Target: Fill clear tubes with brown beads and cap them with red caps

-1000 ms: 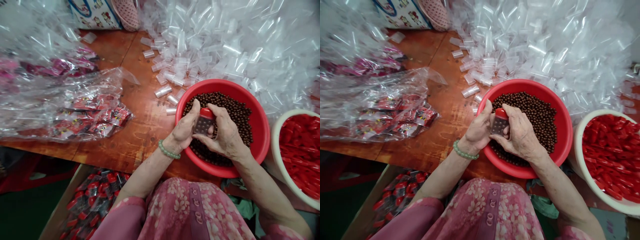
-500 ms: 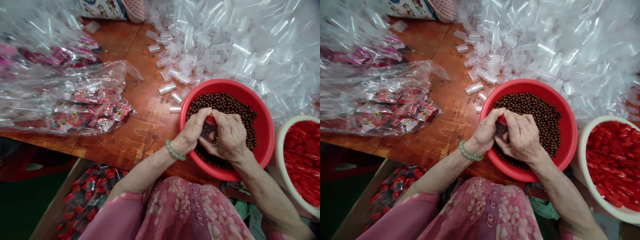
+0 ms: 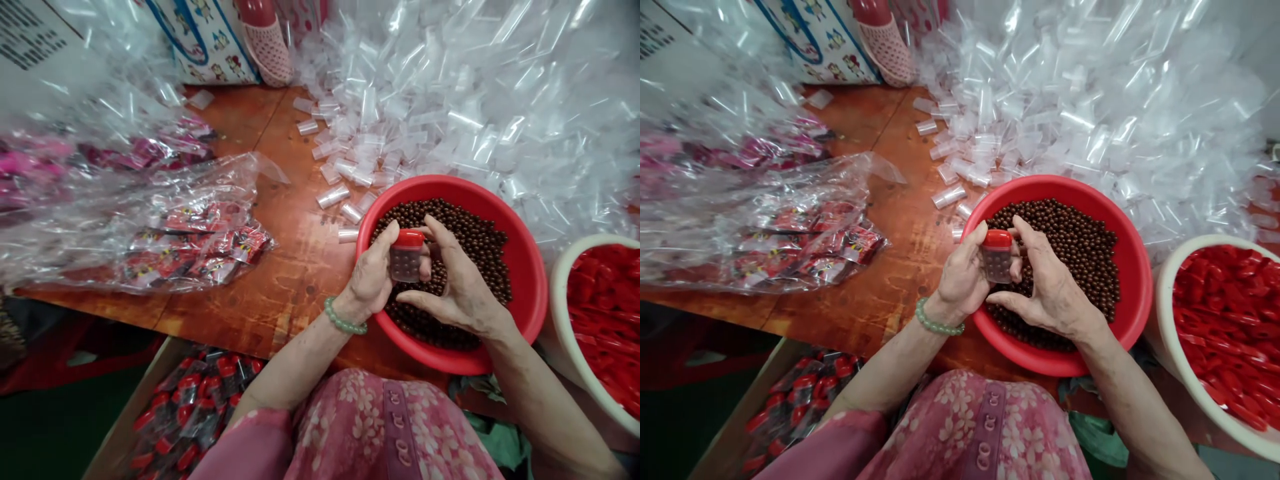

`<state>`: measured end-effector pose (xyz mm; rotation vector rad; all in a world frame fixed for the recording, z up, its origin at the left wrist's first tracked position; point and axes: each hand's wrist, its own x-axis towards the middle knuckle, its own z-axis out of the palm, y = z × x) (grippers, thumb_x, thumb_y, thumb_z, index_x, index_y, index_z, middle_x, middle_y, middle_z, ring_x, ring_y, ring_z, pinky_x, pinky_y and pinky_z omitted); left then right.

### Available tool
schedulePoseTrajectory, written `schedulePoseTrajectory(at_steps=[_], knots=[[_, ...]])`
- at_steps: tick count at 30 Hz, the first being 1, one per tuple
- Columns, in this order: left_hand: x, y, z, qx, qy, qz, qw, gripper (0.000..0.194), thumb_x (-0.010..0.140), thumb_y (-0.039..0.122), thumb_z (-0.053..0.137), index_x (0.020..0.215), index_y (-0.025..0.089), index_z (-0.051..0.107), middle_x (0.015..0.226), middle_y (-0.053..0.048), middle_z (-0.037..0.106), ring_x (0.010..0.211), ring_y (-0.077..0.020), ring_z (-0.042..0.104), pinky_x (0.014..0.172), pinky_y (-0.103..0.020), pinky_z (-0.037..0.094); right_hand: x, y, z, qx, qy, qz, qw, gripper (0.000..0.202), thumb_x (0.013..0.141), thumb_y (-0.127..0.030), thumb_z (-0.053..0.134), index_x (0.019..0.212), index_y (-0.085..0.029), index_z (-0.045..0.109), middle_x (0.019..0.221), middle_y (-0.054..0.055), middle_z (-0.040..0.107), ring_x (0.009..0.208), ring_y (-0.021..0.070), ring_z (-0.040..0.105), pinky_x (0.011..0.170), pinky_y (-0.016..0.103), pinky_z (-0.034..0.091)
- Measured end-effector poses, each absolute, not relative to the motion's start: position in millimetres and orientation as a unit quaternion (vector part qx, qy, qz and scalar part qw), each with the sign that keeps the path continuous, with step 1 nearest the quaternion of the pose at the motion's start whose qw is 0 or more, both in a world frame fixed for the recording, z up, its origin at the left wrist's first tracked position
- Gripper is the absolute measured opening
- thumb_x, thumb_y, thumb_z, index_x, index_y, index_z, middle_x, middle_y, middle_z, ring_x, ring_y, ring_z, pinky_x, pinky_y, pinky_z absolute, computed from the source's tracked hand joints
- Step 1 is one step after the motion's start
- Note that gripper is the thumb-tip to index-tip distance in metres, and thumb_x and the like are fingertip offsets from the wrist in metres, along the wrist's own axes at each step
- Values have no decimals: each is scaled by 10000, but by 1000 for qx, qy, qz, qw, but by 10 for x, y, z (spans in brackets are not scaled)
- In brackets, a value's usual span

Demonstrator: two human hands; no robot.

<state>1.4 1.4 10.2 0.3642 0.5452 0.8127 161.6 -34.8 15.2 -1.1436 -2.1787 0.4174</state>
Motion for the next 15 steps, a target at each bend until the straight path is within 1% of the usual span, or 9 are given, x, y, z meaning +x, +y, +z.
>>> schedulePoseTrajectory(at_steps=[2,5,7,9,12,15], knots=[[-29,47,144,144,253,349,891,552,1101,419,277,1147,112,733,823,-105,791,860,-218,789,859,-352,633,1638,-359,146,-439,-820,171,325,1091,861,-514,784,1697,-257,132,1540,177,502,1417,353,539,1159,559,523],[-84,84,178,112,254,311,909,595,1117,377,196,1197,94,714,812,-111,790,823,-208,796,851,-348,635,1641,-356,143,-433,-818,180,334,1067,865,-513,780,1695,-296,146,1544,159,502,1411,348,543,1151,583,526],[-107,93,181,99,252,294,917,609,1118,348,167,1191,88,712,794,-111,784,798,-201,796,836,-340,635,1633,-341,149,-425,-822,182,334,1040,865,-505,782,1687,-290,182,1540,167,509,1406,353,543,1146,591,526],[-117,93,174,88,245,285,923,615,1117,339,159,1165,87,718,781,-107,775,774,-197,792,816,-332,636,1624,-319,156,-415,-829,168,335,994,861,-487,790,1662,-259,249,1510,183,541,1384,360,557,1126,588,537],[-118,88,165,79,235,282,927,628,1114,393,179,1095,98,733,745,-93,750,736,-192,778,770,-322,637,1606,-288,158,-403,-838,133,343,879,860,-449,796,1584,-188,372,1415,202,609,1319,352,602,1080,567,561],[-109,86,169,79,243,277,926,670,1097,526,220,991,119,742,672,-67,705,673,-180,750,703,-297,628,1579,-276,145,-396,-840,115,353,823,860,-441,791,1536,-164,412,1365,209,635,1285,346,623,1055,554,567]])
